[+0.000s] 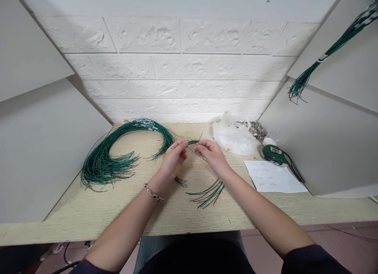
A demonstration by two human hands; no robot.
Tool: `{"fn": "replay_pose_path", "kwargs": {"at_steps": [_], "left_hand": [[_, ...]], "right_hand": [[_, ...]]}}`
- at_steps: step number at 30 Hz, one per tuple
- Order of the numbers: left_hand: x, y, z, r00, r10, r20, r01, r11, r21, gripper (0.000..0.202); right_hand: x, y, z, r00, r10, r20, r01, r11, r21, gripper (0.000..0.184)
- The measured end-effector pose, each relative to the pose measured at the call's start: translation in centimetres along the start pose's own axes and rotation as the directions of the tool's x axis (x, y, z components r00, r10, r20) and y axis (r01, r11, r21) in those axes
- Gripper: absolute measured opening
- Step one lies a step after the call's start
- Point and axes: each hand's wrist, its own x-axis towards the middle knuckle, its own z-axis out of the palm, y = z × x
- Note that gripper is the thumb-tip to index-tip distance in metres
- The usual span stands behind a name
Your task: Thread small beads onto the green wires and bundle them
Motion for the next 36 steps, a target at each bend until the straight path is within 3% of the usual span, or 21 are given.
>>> {"fn": "replay_pose_path", "kwargs": {"at_steps": [4, 10, 17, 22, 29, 36], "left_hand": [[-0.1, 0.0, 0.0, 0.994, -0.049, 0.098, 0.046, 0.998, 0.037, 0.027], [-0.1, -0.1, -0.1, 0.982, -0.075, 0.175, 0.073, 0.997, 0.018, 0.021], [-0.2, -0.4, -0.2, 0.971, -0.075, 0.226, 0.101, 0.989, -0.106, 0.015], [-0.3, -0.7, -0.3, 0.96, -0.101, 0.259, 0.148, 0.974, -0.169, 0.014], [-0.1, -1.1, -0.4, 0.943, -0.117, 0.312, 0.189, 0.959, -0.211, 0.011], [-0.2, -1.0, -0.4, 0.939, -0.121, 0.322, 0.195, 0.959, -0.208, 0.01]], "right_hand": [[0.1, -0.1, -0.5, 0.996, -0.08, -0.047, 0.077, 0.995, -0.065, 0.018], [-0.5, -1.1, -0.8, 0.979, -0.2, 0.047, 0.205, 0.936, -0.285, 0.024], [-1.1, -1.6, -0.7, 0.974, -0.219, 0.064, 0.228, 0.936, -0.267, 0.022], [-1.3, -1.6, -0.5, 0.973, -0.233, 0.001, 0.225, 0.94, -0.256, 0.02], [-1.6, -1.7, -0.4, 0.884, -0.467, -0.028, 0.406, 0.794, -0.452, 0.01], [-1.6, -1.6, -0.4, 0.869, -0.493, -0.043, 0.414, 0.771, -0.484, 0.008]]}}
